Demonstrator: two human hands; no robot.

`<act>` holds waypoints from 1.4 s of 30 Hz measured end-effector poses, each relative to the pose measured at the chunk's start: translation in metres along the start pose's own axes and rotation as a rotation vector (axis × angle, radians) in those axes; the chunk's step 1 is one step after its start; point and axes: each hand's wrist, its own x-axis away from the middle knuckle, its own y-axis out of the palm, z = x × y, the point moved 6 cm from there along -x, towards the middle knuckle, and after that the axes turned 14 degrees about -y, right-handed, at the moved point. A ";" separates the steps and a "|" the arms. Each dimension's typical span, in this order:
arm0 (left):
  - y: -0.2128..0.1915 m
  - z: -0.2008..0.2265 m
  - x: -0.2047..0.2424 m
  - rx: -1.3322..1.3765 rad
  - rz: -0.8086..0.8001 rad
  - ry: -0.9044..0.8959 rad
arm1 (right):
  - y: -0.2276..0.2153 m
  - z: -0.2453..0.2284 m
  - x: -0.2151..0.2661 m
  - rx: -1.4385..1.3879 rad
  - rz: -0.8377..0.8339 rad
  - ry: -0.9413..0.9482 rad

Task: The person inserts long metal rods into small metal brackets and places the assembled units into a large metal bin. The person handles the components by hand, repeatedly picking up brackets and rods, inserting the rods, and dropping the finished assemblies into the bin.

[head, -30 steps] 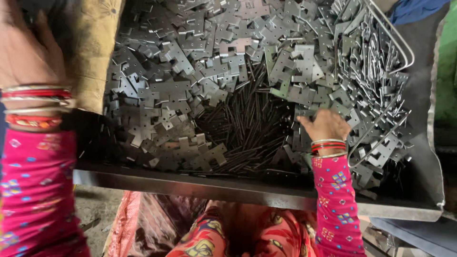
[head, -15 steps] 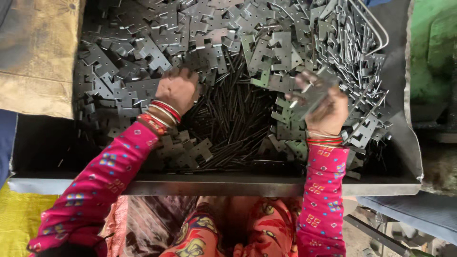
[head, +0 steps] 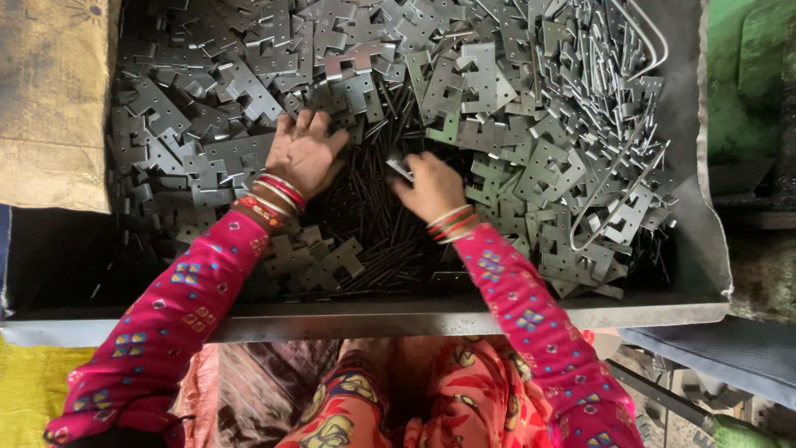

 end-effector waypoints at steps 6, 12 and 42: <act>-0.032 -0.003 0.003 0.254 0.137 -0.032 | 0.017 0.001 -0.009 0.040 -0.034 0.015; -0.048 -0.010 0.006 0.691 0.194 -0.092 | 0.014 0.012 -0.003 0.055 -0.211 0.130; -0.013 -0.006 0.009 1.380 -0.196 -0.430 | -0.048 0.018 0.006 -1.532 0.168 0.549</act>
